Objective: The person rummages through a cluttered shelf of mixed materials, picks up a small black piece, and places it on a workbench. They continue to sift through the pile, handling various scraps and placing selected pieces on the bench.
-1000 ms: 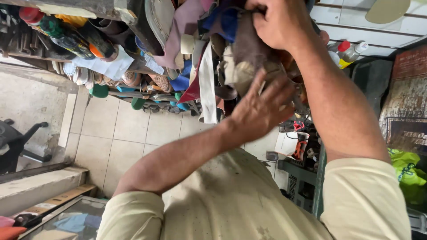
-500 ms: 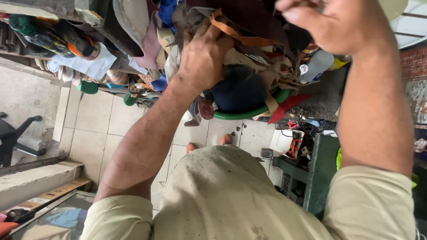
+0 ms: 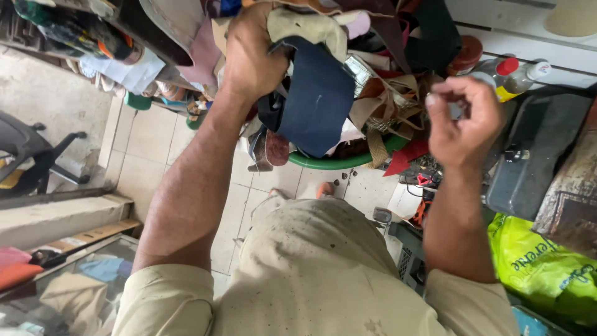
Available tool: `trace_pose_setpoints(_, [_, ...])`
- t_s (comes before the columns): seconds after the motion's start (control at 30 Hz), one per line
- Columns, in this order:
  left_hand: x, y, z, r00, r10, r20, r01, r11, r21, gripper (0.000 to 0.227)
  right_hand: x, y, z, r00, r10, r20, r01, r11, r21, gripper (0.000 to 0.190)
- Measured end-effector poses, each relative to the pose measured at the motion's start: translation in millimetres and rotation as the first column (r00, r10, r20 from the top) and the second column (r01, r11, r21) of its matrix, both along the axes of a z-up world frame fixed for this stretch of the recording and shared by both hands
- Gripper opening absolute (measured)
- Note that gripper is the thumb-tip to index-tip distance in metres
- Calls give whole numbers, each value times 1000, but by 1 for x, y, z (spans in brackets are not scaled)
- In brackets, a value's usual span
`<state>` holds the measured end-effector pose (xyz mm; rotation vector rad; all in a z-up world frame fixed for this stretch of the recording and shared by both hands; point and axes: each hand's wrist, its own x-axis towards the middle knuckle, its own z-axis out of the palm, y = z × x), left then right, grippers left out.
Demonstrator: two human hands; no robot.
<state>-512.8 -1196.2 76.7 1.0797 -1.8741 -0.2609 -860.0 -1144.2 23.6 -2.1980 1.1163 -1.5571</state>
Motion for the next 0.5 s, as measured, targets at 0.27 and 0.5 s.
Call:
trace_pose_setpoints(0.27, [-5, 5, -5, 978, 10, -208, 1, 999, 53, 27, -8, -23, -16, 950, -241, 198, 251, 968, -26, 28])
trace_pose_setpoints(0.5, [-2, 6, -13, 941, 11, -339, -11, 1000, 3, 33, 13, -39, 17, 993, -23, 114, 12, 995, 95, 54])
